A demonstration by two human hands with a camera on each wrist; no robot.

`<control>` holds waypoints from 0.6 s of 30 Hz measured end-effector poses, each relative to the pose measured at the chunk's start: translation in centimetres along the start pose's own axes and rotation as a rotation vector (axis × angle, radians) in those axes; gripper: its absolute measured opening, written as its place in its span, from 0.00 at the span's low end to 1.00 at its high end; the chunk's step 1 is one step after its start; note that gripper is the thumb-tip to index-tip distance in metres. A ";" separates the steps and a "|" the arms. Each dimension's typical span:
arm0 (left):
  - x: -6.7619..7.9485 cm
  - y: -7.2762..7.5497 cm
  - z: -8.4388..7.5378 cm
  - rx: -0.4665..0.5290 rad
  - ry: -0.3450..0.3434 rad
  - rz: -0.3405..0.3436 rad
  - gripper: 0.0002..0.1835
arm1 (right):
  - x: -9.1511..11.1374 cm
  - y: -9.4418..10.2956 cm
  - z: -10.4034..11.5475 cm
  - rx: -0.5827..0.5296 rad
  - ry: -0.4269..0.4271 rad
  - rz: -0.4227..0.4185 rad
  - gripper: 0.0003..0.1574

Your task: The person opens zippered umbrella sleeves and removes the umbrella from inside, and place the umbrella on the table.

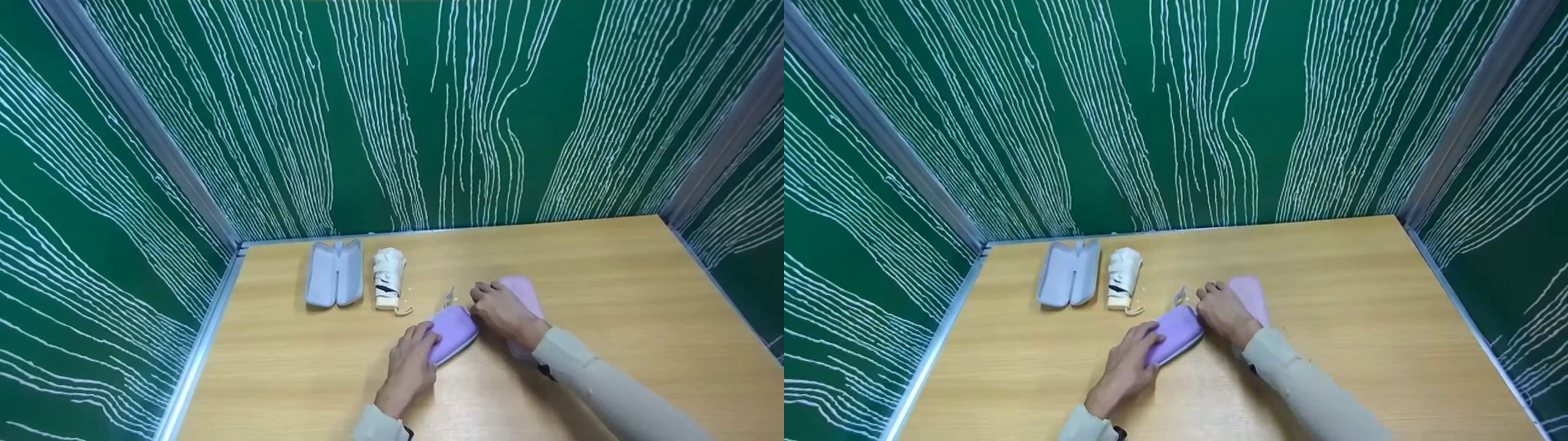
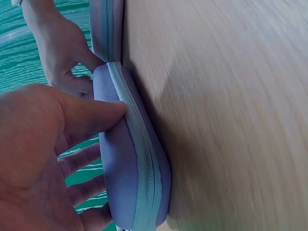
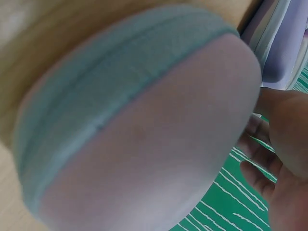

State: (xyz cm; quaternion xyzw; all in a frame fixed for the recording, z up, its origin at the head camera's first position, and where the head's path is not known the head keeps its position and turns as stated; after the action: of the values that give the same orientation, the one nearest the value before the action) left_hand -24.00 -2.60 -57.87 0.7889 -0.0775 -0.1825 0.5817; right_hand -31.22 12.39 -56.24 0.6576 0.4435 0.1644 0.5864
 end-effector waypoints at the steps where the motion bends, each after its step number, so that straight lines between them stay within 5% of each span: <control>1: 0.0 0.0 0.0 -0.002 0.001 -0.001 0.26 | 0.1 0.0 0.0 0.002 -0.002 0.002 0.08; 10: 0.1 0.0 -0.1 0.011 0.027 0.014 0.24 | 1.1 0.1 0.4 0.017 -0.009 0.037 0.14; 18: 0.1 -0.1 0.0 0.015 0.030 0.015 0.24 | 1.6 0.4 0.7 -0.006 -0.050 0.012 0.10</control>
State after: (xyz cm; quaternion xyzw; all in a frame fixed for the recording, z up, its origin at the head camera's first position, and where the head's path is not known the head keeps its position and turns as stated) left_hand -23.87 -2.57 -57.99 0.7953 -0.0761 -0.1658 0.5781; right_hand -29.73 13.22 -56.54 0.6622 0.4244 0.1527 0.5985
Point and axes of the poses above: each hand's wrist, its own x-axis away from the middle knuckle, its own y-axis out of the back of the hand, z = x × y, the point moved 7 cm from there along -x, towards the middle knuckle
